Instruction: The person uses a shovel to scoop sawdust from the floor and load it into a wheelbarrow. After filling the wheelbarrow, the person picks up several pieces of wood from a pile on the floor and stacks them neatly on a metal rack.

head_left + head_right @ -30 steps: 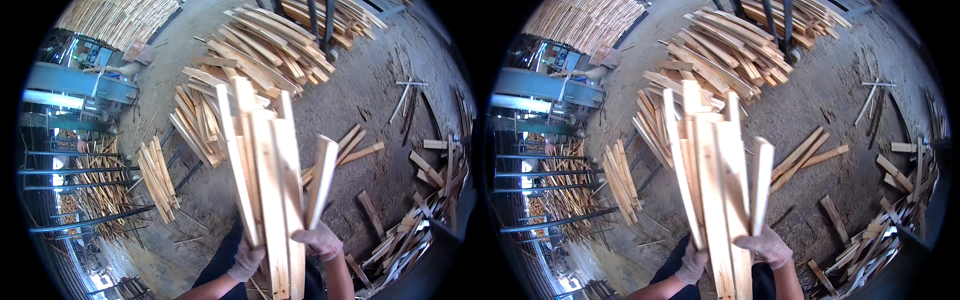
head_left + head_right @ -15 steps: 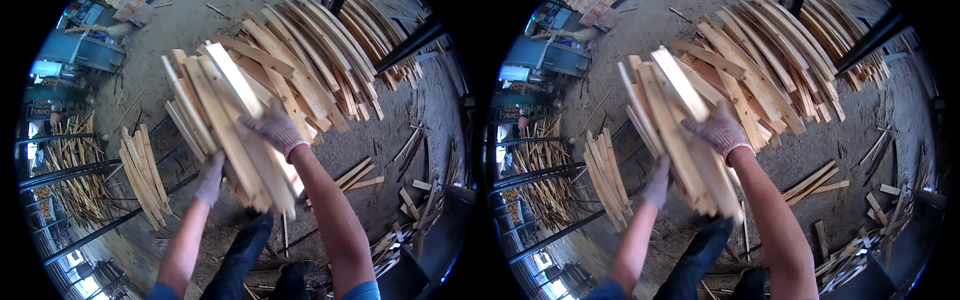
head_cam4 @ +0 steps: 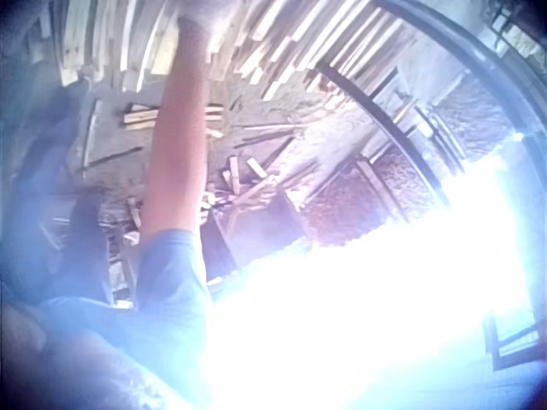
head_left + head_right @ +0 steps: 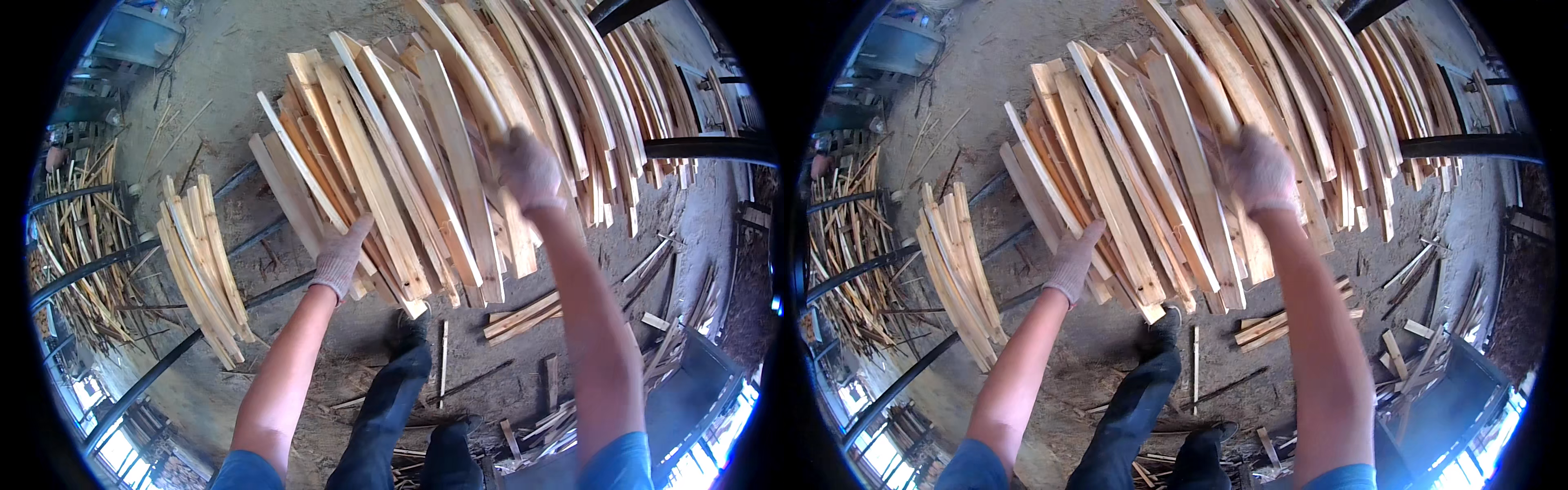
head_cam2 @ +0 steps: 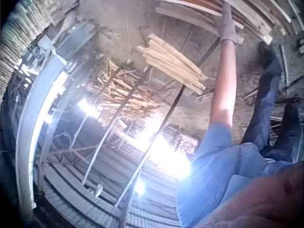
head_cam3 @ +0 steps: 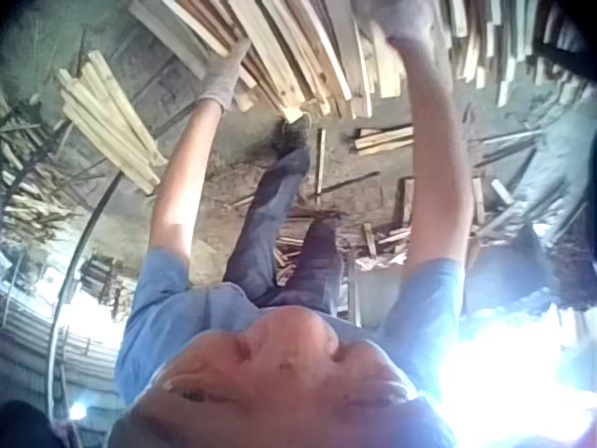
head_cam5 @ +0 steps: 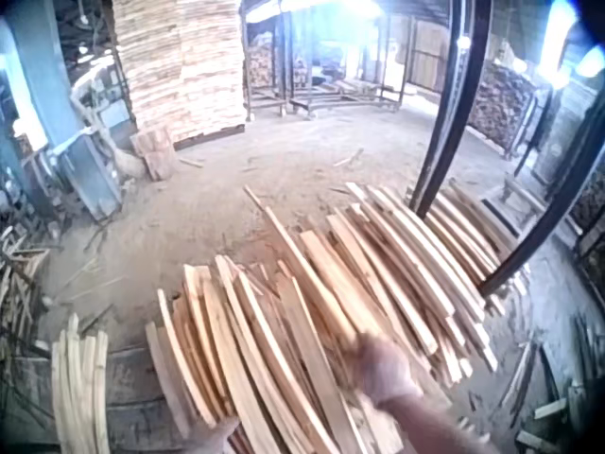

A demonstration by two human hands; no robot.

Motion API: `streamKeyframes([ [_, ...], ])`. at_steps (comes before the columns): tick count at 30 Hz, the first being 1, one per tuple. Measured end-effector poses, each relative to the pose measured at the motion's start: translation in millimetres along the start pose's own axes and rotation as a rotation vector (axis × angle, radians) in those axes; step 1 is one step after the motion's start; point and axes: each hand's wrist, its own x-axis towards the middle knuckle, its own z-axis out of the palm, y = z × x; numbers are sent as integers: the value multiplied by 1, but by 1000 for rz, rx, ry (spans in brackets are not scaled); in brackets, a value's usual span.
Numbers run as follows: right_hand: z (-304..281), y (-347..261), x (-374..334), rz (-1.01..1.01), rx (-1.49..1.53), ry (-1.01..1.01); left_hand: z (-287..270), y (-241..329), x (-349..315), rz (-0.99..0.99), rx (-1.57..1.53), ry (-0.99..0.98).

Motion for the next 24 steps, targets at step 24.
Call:
streamKeyframes([
  [24, 37, 43, -96, 783, 643, 231, 19, 6, 0, 130, 263, 105],
])
